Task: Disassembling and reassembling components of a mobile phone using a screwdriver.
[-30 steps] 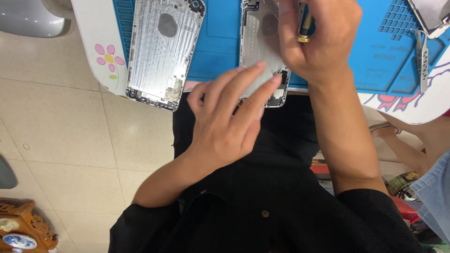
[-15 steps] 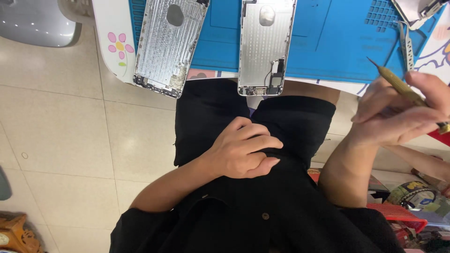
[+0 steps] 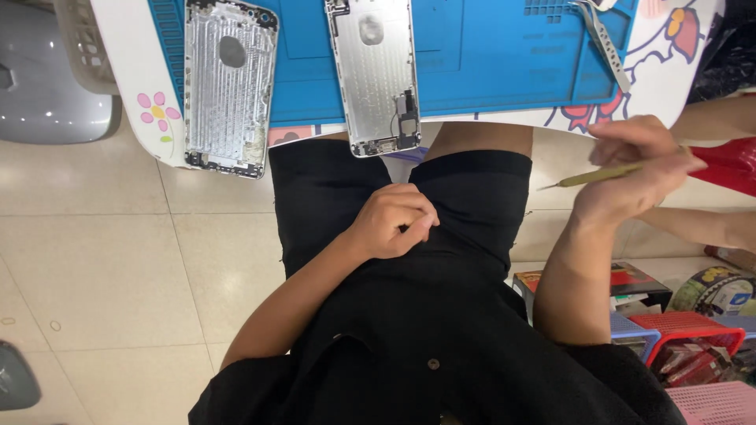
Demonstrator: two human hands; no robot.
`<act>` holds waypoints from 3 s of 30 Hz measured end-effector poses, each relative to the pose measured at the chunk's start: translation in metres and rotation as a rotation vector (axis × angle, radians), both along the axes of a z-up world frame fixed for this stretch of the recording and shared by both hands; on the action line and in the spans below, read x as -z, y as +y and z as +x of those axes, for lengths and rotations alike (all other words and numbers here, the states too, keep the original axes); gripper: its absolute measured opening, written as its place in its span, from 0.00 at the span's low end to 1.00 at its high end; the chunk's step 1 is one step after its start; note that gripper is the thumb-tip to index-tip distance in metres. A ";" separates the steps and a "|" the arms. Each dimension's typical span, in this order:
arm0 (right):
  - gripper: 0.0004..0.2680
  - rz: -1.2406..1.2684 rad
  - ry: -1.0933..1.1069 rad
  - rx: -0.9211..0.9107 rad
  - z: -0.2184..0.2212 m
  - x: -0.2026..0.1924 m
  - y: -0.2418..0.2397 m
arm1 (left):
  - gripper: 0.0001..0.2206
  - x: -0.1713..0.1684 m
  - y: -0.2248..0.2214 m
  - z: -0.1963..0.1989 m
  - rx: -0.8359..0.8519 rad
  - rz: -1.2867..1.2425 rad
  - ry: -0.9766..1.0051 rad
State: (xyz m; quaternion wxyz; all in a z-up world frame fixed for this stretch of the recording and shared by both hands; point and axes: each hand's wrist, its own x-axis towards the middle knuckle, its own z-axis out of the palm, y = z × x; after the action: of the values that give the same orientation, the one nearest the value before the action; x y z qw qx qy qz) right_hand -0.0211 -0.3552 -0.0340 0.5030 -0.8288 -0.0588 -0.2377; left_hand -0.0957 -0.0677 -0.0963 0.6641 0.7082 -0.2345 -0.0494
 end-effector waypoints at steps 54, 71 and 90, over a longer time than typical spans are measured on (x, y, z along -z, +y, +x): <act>0.09 0.241 0.251 -0.325 0.101 0.027 0.092 | 0.10 0.043 -0.005 0.033 0.085 0.169 0.493; 0.11 0.203 0.355 -0.301 0.109 0.033 0.089 | 0.08 0.058 -0.013 0.036 0.051 0.015 0.634; 0.12 0.727 0.433 -0.443 0.012 -0.023 0.101 | 0.15 -0.106 0.043 0.041 -0.441 0.222 -0.263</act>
State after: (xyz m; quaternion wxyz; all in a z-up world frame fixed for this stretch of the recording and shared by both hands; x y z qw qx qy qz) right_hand -0.0092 -0.2542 -0.0106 0.7995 -0.5973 -0.0410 0.0484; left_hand -0.0548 -0.0248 0.0101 0.5409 0.8110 -0.1521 0.1631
